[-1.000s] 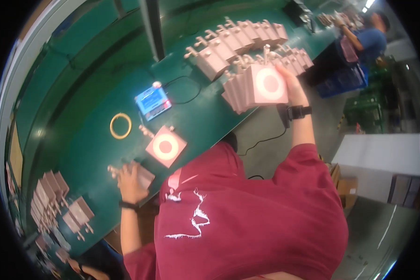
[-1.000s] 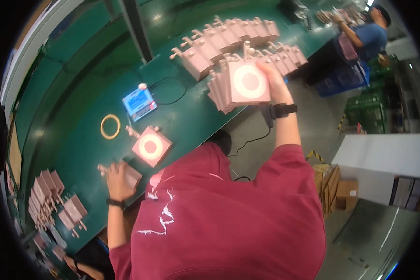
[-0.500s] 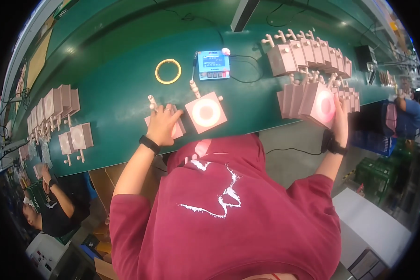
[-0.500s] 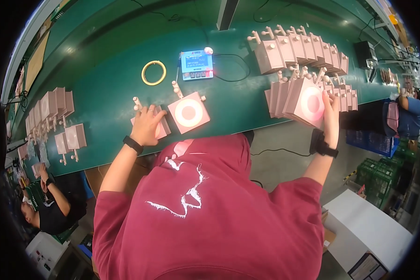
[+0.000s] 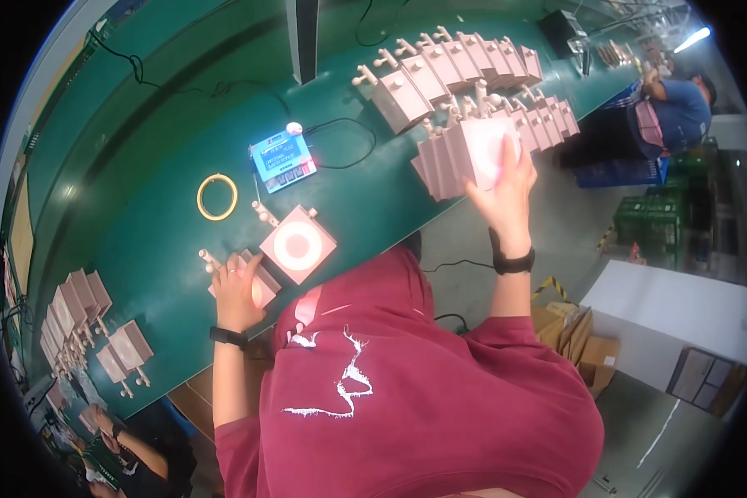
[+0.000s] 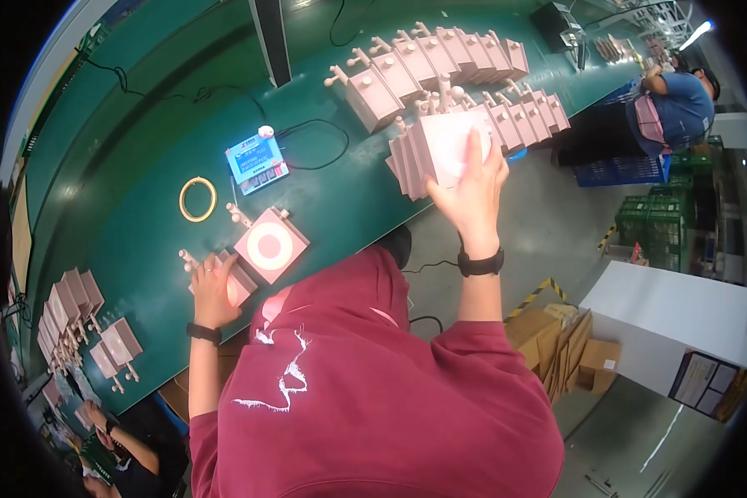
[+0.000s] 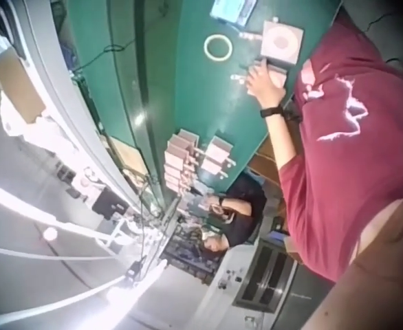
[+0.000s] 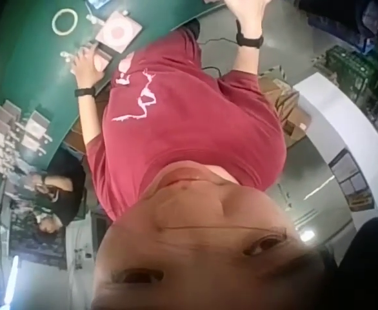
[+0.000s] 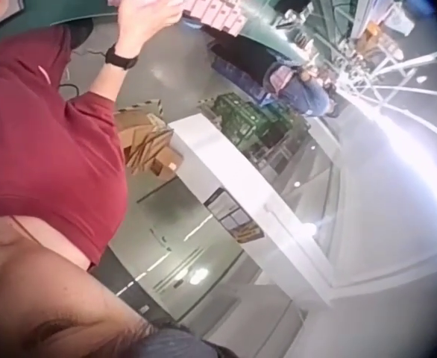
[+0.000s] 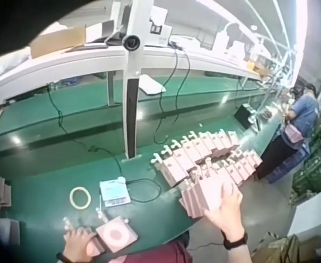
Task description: The person picks up pink boxes, places them on a testing device, and presses a button on the side. After the boxes light up, the person removes them from the device and stacks them on the workbench.
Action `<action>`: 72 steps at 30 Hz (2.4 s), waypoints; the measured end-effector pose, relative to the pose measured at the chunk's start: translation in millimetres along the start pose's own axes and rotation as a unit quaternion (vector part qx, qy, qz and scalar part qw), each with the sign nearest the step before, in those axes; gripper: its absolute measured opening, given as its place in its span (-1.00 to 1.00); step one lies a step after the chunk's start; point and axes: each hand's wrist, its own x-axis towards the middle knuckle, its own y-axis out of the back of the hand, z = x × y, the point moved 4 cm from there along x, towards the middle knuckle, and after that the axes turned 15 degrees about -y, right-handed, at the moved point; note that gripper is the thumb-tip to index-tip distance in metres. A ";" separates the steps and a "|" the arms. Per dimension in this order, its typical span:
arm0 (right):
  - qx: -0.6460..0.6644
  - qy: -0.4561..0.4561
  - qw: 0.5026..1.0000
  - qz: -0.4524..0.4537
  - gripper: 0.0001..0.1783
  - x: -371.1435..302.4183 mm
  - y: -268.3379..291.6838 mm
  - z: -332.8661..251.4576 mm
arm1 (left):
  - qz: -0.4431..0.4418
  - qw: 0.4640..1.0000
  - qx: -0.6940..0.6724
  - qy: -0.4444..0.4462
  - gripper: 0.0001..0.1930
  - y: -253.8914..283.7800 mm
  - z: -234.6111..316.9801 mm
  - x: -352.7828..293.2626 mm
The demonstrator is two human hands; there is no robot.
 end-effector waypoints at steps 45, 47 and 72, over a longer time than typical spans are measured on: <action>0.494 -0.300 0.803 -0.147 -0.57 116.5 -284.3 -64.7 | 0.206 0.964 -0.118 0.120 -0.27 -6.9 36.0 -48.6; 0.509 -0.295 0.799 -0.123 -0.58 120.4 -283.4 -60.4 | 0.205 0.962 -0.142 0.108 -0.25 -7.4 34.9 -39.7; 0.405 0.213 0.716 -0.527 -0.35 -82.7 -36.5 -188.4 | 0.363 0.924 -0.059 -0.104 -0.20 120.3 82.7 -9.0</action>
